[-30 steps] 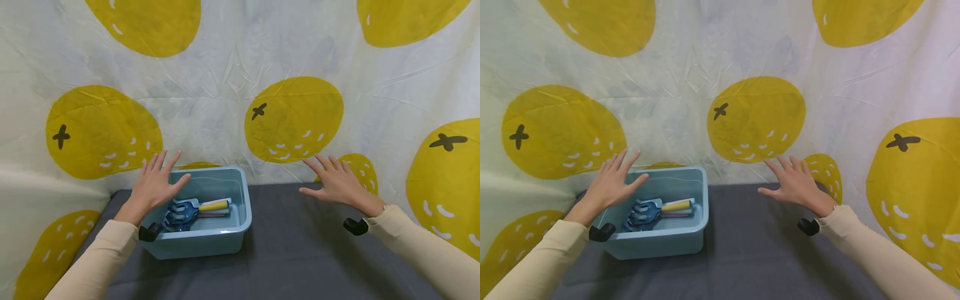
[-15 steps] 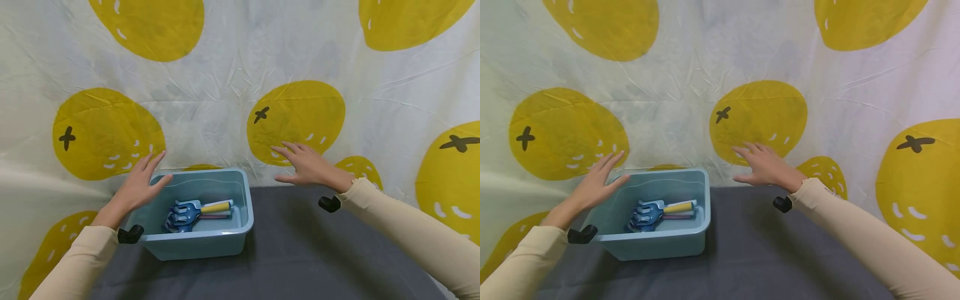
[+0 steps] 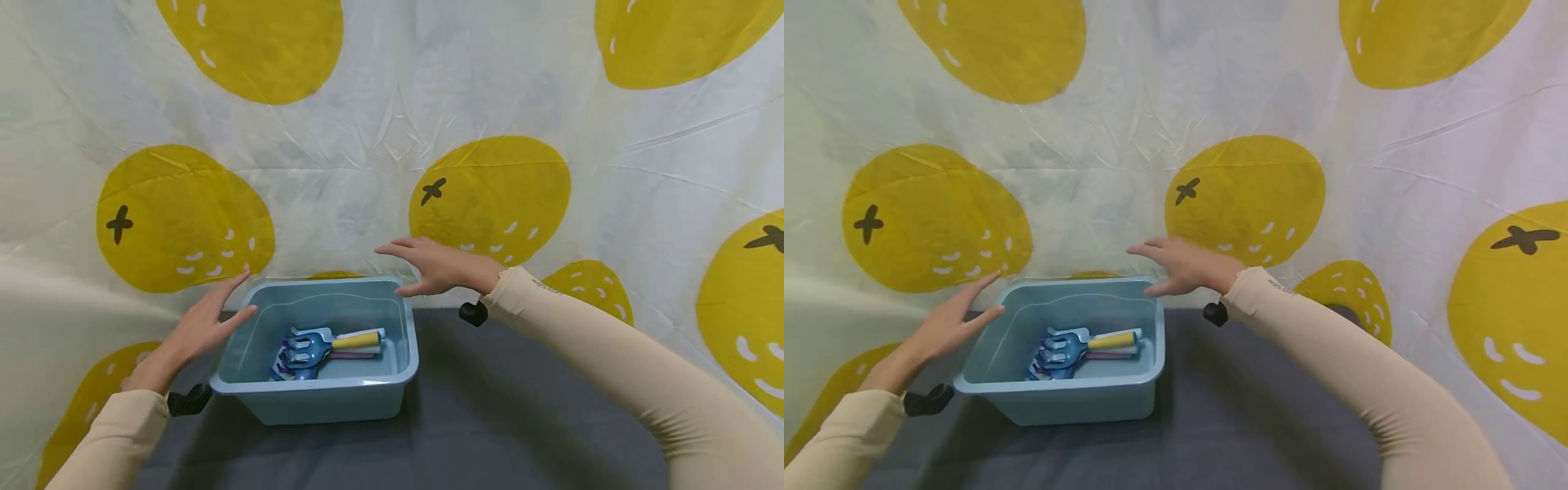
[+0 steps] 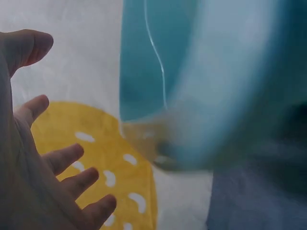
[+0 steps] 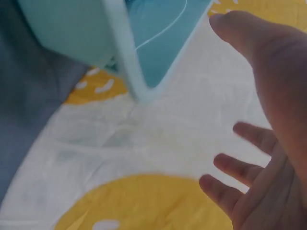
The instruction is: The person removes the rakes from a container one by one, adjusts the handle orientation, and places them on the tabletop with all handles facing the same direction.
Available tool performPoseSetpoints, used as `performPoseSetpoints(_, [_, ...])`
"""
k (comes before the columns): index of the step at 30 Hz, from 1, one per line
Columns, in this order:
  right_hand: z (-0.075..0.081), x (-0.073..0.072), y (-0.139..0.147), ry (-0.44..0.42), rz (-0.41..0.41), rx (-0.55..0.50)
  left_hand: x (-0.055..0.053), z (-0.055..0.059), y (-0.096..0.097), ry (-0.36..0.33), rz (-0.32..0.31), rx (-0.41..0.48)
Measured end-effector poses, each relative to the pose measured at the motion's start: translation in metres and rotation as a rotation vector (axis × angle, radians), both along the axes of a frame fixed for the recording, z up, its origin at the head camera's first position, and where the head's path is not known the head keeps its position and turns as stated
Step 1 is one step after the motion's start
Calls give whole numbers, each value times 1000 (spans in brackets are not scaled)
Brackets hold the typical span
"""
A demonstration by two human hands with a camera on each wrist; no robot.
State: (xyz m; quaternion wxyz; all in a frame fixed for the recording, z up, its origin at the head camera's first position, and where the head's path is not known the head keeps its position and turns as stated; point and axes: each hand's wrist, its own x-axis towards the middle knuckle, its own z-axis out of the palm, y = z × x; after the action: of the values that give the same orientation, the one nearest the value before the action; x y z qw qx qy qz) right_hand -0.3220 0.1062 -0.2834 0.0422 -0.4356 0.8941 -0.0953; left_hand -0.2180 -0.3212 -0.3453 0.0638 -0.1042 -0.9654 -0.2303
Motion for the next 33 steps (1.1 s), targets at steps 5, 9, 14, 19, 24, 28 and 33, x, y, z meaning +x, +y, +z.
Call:
performPoseSetpoints(5, [-9, -7, -37, -39, 97, 36, 8, -11, -11, -68, 6, 54])
performPoseSetpoints(9, [-18, -8, -61, -62, 138, 90, 14, -20, -18, -135, -2, 132])
performPoseSetpoints(14, [-28, -5, -86, -123, 164, 163, 18, -33, -23, -210, -6, 291])
performPoseSetpoints(19, [-40, -5, -109, -183, 191, 180, 24, -49, -27, -295, 15, 476])
performPoseSetpoints(24, [-56, -6, -125, -243, 167, 236, 31, -63, -27, -333, 11, 602])
performPoseSetpoints(28, [-69, -9, -138, -321, 126, 298, 31, -72, -27, -325, 24, 639])
performPoseSetpoints(33, [-89, -9, -148, -317, 89, 383, 29, -81, -24, -306, 24, 697])
